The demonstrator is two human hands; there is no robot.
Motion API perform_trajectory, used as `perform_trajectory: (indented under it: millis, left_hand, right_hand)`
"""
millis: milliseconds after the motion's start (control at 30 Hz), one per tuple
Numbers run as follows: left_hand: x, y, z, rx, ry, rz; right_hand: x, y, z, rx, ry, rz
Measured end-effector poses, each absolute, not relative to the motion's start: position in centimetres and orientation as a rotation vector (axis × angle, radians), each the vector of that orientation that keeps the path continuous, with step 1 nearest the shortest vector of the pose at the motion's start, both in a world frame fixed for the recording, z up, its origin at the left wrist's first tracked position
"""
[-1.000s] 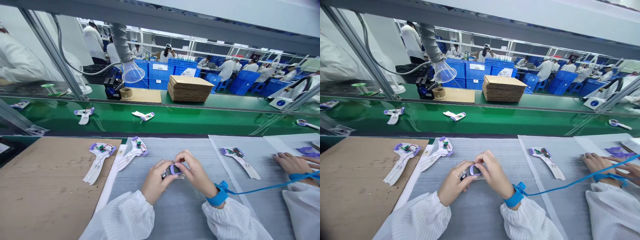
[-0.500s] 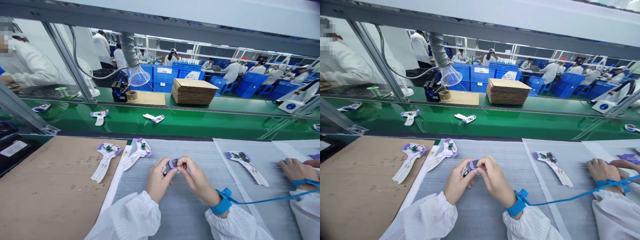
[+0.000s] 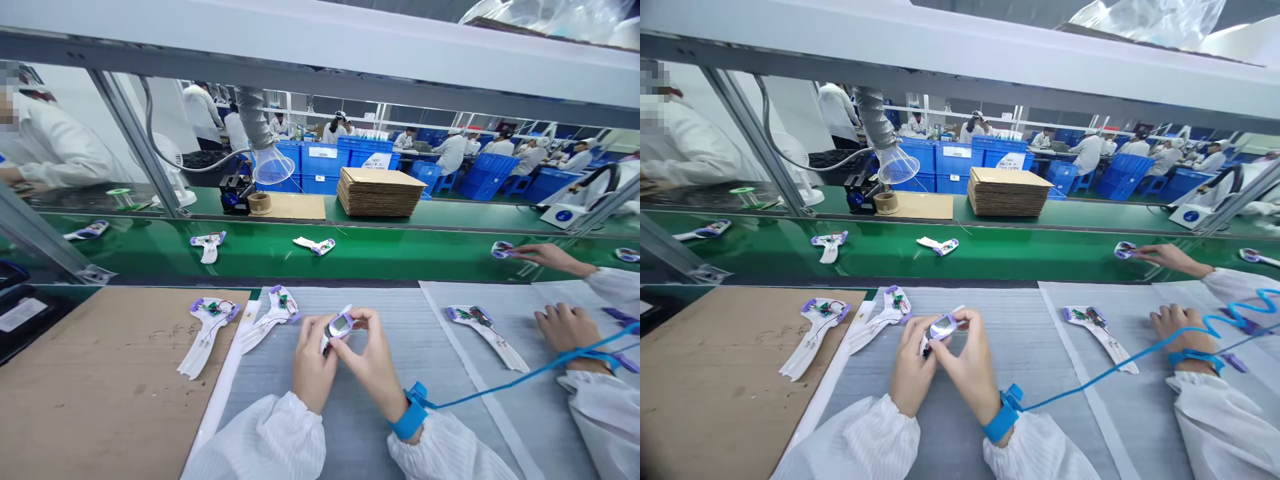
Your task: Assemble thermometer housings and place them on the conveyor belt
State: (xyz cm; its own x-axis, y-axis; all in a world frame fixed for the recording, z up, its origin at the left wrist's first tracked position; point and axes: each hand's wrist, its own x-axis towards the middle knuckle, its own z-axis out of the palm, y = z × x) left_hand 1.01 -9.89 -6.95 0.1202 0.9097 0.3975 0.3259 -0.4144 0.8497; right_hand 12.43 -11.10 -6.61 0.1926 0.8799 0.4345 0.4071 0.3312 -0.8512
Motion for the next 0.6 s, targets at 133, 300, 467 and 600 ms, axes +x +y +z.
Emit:
perform_trajectory:
  millis: [133,300,467,600]
  left_hand:
    - [1.6,-10.3,-7.0,1.738,1.122,1.262]
    - [1.8,-9.8,-7.4,1.34,1.018,1.266]
    - [1.5,-9.4,-7.8,1.324,1.001,1.313]
    - [1.4,-9.7,-7.7,1.431,1.058,1.303]
  right_hand:
    - [12.2,-11.5,-6.6,-1.3,-1.336,0.455]
    - [12.5,-11.7,-6.3,-1.119,-1.378,0.439]
    - [13.2,-11.6,-5.9,-0.927,-1.523,0.499]
    - [13.7,-11.8,-5.9,-0.964,-1.556,0.522]
